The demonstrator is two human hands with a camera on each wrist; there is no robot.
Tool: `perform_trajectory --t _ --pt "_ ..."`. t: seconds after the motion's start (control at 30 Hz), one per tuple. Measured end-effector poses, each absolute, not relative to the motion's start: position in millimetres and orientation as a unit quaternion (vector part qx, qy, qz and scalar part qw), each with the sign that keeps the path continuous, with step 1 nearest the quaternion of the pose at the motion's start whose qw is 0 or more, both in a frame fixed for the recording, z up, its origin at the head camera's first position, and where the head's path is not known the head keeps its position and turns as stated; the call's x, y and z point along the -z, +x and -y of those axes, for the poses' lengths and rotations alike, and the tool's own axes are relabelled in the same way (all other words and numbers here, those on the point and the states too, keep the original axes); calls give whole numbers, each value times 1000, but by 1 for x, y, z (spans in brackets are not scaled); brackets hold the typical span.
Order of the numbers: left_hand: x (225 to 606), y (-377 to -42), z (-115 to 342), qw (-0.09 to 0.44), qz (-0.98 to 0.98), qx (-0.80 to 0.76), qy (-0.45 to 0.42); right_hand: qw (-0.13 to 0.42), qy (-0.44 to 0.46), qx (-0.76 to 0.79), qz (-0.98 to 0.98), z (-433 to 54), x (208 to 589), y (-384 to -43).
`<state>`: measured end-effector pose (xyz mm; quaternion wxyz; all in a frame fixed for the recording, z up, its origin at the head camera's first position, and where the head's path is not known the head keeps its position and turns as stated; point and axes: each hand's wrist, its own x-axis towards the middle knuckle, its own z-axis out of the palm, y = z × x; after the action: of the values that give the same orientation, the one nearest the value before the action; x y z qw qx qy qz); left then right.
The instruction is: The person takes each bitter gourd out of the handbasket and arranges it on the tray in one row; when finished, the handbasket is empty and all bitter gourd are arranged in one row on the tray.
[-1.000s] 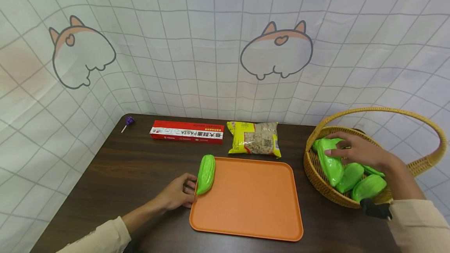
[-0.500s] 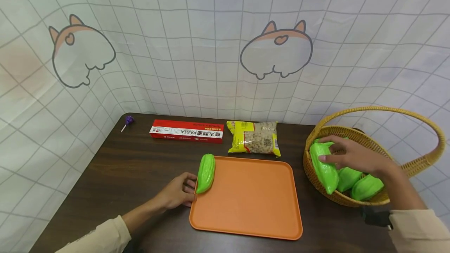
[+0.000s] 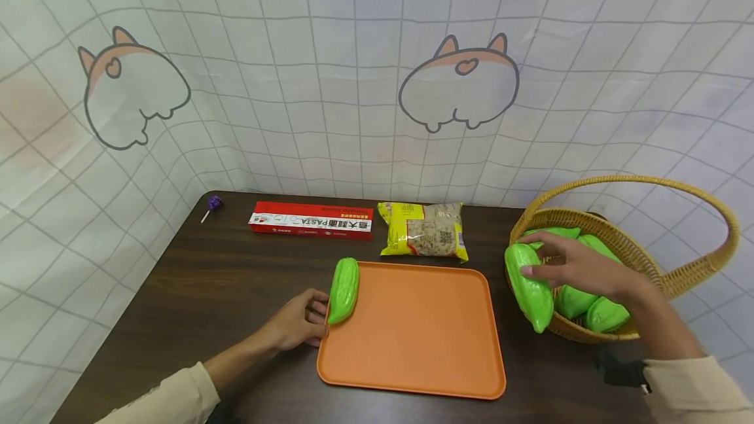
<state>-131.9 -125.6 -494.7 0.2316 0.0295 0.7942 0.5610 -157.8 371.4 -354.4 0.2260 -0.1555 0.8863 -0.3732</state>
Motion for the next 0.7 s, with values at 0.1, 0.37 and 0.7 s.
perform_trajectory --t 0.1,0.37,0.7 --pt "495 -132 126 233 -794 -561 30 221 -155 377 -886 -366 358 -157" --pt "494 -131 126 234 -794 -559 32 205 -159 378 -889 -352 364 -154" --pt "494 -132 126 235 -794 -560 31 207 -166 394 -880 -336 375 -157"
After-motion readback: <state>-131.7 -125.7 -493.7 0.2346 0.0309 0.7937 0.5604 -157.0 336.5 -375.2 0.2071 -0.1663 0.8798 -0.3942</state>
